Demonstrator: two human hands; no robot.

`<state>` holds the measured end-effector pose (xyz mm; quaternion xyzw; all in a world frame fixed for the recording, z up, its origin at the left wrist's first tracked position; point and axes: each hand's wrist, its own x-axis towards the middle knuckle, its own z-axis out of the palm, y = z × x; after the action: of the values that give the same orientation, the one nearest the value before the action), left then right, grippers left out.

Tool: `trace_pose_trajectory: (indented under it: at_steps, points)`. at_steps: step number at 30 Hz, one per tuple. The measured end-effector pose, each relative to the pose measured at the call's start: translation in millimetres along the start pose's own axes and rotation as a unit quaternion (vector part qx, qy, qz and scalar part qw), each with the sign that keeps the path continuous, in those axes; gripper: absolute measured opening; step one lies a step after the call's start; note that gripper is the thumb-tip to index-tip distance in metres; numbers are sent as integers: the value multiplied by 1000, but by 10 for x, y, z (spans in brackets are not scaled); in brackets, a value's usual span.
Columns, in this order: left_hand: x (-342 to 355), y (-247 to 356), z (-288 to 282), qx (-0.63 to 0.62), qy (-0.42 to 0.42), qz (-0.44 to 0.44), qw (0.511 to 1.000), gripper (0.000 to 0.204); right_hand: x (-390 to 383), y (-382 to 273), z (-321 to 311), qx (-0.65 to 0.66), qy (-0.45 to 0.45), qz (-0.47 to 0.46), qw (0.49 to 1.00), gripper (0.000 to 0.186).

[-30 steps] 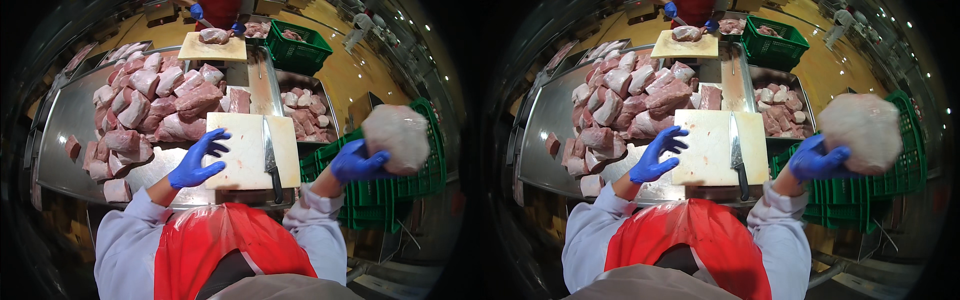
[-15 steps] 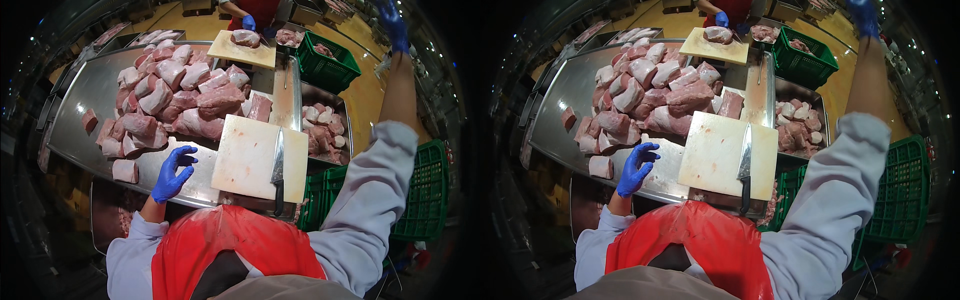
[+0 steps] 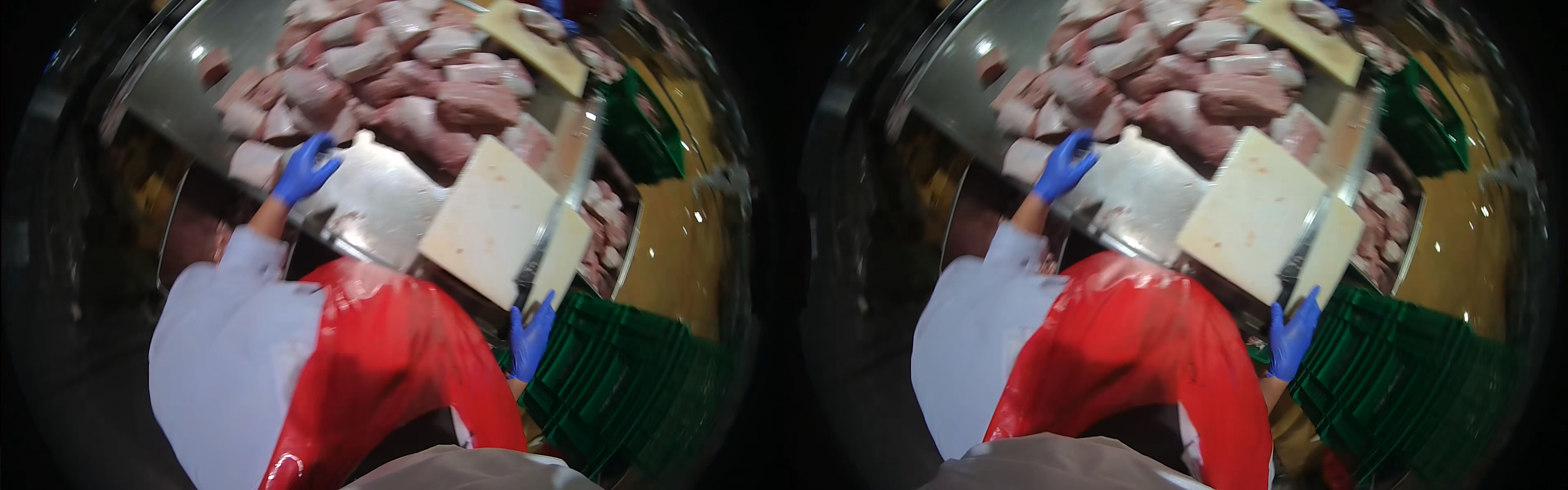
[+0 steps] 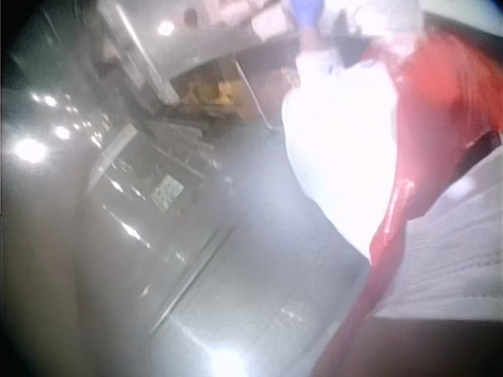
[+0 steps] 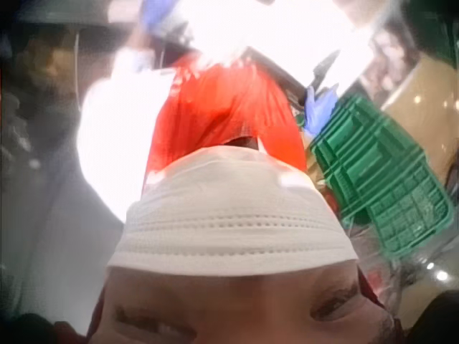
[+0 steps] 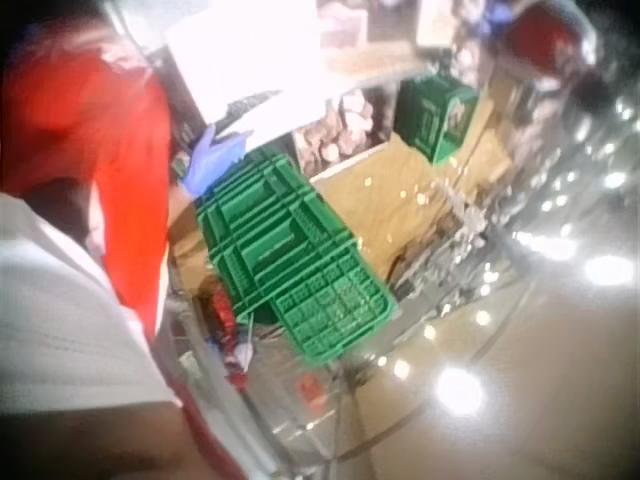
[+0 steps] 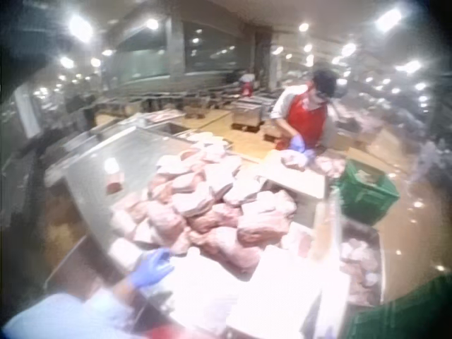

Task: The person cuts large pieces of raw meat into smaller portions using a knife on a cutting board. The person places the cut pieces into a green crate and continues processing the remaining meat.

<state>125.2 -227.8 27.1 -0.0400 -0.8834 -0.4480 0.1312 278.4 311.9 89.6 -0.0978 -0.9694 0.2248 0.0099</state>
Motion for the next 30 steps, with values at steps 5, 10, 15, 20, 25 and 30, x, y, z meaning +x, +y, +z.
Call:
trace_pose_trajectory:
  at_steps: [5,10,15,20,25,30]
  points:
    - [749,-1048,-289,39,169,-46,984,60,81,-103,233,-78,-27,70,994,80]
    - [1195,-1590,-834,331,30,93,938,83,248,-99,330,-117,-33,53,991,69]
    - [1181,-1759,-731,264,54,136,953,82,285,-130,313,-13,-35,124,992,55]
    - [1442,-1055,85,177,55,198,963,77,168,-285,290,116,-1,184,976,47]
    - [2565,-1234,307,385,42,66,920,93,140,-145,414,195,-12,153,969,49]
    - [3340,-964,113,316,-268,26,910,62,-272,-200,402,232,26,147,961,51]
